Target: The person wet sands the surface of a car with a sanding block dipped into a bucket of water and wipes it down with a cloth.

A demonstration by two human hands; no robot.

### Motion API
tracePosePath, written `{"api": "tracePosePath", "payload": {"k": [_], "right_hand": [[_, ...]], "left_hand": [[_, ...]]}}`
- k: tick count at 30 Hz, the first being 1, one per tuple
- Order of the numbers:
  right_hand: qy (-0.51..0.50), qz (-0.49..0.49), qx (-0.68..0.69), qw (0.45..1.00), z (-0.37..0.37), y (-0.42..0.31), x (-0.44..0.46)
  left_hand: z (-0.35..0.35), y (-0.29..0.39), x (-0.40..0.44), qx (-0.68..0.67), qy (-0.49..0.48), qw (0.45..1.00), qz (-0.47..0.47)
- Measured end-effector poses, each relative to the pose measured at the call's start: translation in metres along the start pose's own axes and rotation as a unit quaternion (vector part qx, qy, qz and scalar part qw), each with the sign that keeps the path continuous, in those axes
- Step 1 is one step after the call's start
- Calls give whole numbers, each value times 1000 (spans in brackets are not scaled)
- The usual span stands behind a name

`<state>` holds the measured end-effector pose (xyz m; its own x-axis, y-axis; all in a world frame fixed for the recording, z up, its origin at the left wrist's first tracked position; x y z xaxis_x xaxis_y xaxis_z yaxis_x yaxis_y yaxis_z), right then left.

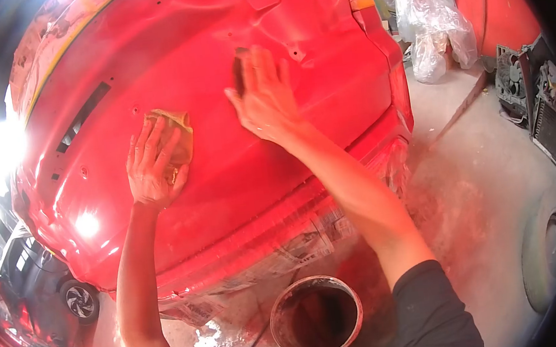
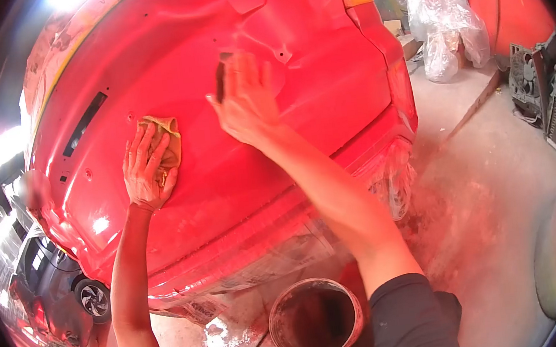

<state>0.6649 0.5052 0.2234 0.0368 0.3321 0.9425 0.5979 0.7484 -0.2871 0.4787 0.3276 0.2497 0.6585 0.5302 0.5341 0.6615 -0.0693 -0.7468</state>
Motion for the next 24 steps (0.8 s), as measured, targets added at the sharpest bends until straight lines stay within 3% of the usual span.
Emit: {"api": "tracePosePath", "payload": {"k": [1, 4, 7, 10, 13, 16, 19, 22, 24], "right_hand": [[-11, 23, 10, 1000, 2, -13, 7], [-11, -35, 59, 998, 10, -20, 28], [-35, -70, 48, 996, -7, 16, -1], [-18, 14, 20, 1000, -3, 11, -4], [19, -76, 24, 997, 12, -13, 32], [36, -131, -23, 991, -2, 18, 30], [-3, -7, -10, 1000, -12, 64, 16], [0, 22, 41, 999, -18, 75, 13], [29, -62, 62, 996, -11, 63, 15]], "left_hand": [[-1, 0, 1, 0, 9, 1000, -1], [-5, 5, 4, -8, 20, 1000, -5], [-5, 3, 5, -16, 26, 1000, -5], [-5, 2, 3, -14, 31, 999, -3], [-2, 2, 1, -14, 18, 1000, -4], [-1, 2, -1, -14, 0, 1000, -8], [-2, -2, -3, -16, 8, 1000, -10], [-5, -1, -2, -27, 16, 999, -12], [-6, 1, 0, -27, 24, 999, -13]]}}
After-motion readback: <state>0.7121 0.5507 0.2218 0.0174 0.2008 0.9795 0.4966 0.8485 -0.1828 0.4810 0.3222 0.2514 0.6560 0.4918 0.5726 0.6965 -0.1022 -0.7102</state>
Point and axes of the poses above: each hand's wrist, its own x-axis towards the middle knuckle, its own z-axis out of the palm, y = z × x, the point moved 5 cm from there along x, towards the middle knuckle, and after that the axes turned 9 degrees about z, right-handed, at the moved point
